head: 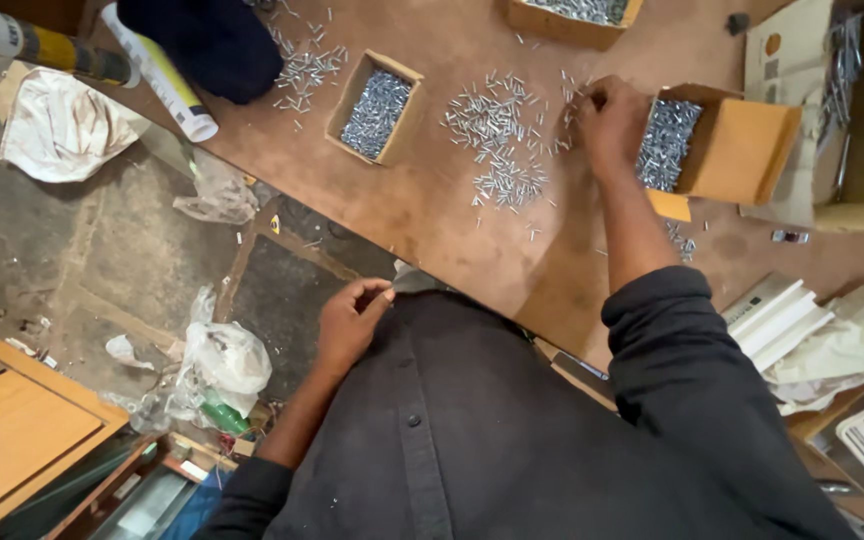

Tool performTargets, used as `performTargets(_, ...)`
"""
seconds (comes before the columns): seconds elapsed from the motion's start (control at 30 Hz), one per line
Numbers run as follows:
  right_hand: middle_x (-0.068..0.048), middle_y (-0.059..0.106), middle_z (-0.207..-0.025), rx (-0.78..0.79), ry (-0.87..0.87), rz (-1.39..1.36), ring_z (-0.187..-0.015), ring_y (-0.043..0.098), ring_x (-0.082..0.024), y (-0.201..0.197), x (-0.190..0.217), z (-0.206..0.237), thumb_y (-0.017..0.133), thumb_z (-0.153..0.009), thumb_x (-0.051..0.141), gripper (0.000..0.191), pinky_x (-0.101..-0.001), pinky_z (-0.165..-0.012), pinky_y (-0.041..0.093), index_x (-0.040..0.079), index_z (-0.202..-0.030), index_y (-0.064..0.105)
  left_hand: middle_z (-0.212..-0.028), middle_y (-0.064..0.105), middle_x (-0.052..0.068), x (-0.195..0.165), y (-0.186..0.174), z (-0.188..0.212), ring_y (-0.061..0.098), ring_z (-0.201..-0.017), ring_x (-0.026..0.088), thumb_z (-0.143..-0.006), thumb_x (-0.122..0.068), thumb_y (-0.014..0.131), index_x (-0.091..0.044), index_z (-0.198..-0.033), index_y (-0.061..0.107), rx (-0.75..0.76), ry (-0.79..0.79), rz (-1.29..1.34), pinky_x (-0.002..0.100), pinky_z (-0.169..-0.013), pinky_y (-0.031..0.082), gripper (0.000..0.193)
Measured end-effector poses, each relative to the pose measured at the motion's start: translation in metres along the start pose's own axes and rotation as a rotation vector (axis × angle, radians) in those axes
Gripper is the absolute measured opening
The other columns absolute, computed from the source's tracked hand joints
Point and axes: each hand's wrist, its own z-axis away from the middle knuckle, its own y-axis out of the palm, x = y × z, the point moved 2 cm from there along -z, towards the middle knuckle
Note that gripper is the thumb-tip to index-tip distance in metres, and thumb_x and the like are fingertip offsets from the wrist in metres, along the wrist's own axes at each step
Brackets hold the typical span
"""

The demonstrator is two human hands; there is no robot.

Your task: The person picks up loose screws scattered on a workbench one at a time and places them into a small open box on the bench. They occasionally hold a few screws in one hand before dropping them into the box, continuing to gather the scattered screws across the table.

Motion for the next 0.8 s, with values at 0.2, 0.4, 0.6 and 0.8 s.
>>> performTargets(0.2, -0.014, 0.068, -0.097, -0.108, -0.031, 0.035, -0.085, 0.069, -0.032, 0.002, 0.004, 0.001, 0.07, -0.092, 0.006, 0.011, -0.041, -0.076, 0.054, 0.002, -0.1, 0.064, -0.096, 0.074, 0.004, 0.003, -0.002, 0.002, 0.071, -0.082, 0.009, -0.095, -0.018, 0.068, -0.006, -0.113, 0.075, 0.007, 0.042, 0.058, 0.024, -0.074, 0.054, 0.023)
performTargets(0.4, -0.015, 0.067, -0.104, 0.051, -0.073, 0.307, -0.098, 0.063, -0.037, 0.005, 0.014, -0.014, 0.075, -0.089, 0.021, 0.013, -0.0525, -0.084, 0.049, 0.014, -0.099, 0.075, -0.102, 0.073, 0.004, 0.008, -0.006, 0.009, 0.07, -0.09, 0.01, -0.097, -0.016, 0.066, -0.005, -0.114, 0.073, 0.03, 0.135, 0.068, 0.025, -0.079, 0.055, 0.021)
performTargets(0.6, -0.017, 0.066, -0.112, 0.024, -0.286, 0.389, -0.102, 0.06, -0.04, 0.013, 0.018, -0.026, 0.075, -0.091, 0.018, 0.013, -0.052, -0.087, 0.049, 0.008, -0.099, 0.074, -0.104, 0.074, 0.006, 0.02, -0.019, 0.023, 0.074, -0.091, 0.013, -0.095, -0.017, 0.068, -0.007, -0.113, 0.074, -0.026, 0.074, -0.01, 0.027, -0.08, 0.056, 0.021)
performTargets(0.8, -0.021, 0.064, -0.114, 0.071, -0.35, 0.479, -0.104, 0.058, -0.042, 0.024, 0.012, -0.036, 0.073, -0.102, 0.02, 0.017, -0.0537, -0.087, 0.048, 0.003, -0.102, 0.071, -0.101, 0.074, 0.008, 0.026, -0.024, 0.028, 0.073, -0.091, 0.015, -0.095, -0.018, 0.07, -0.009, -0.113, 0.075, -0.092, 0.104, -0.035, 0.027, -0.08, 0.054, 0.021)
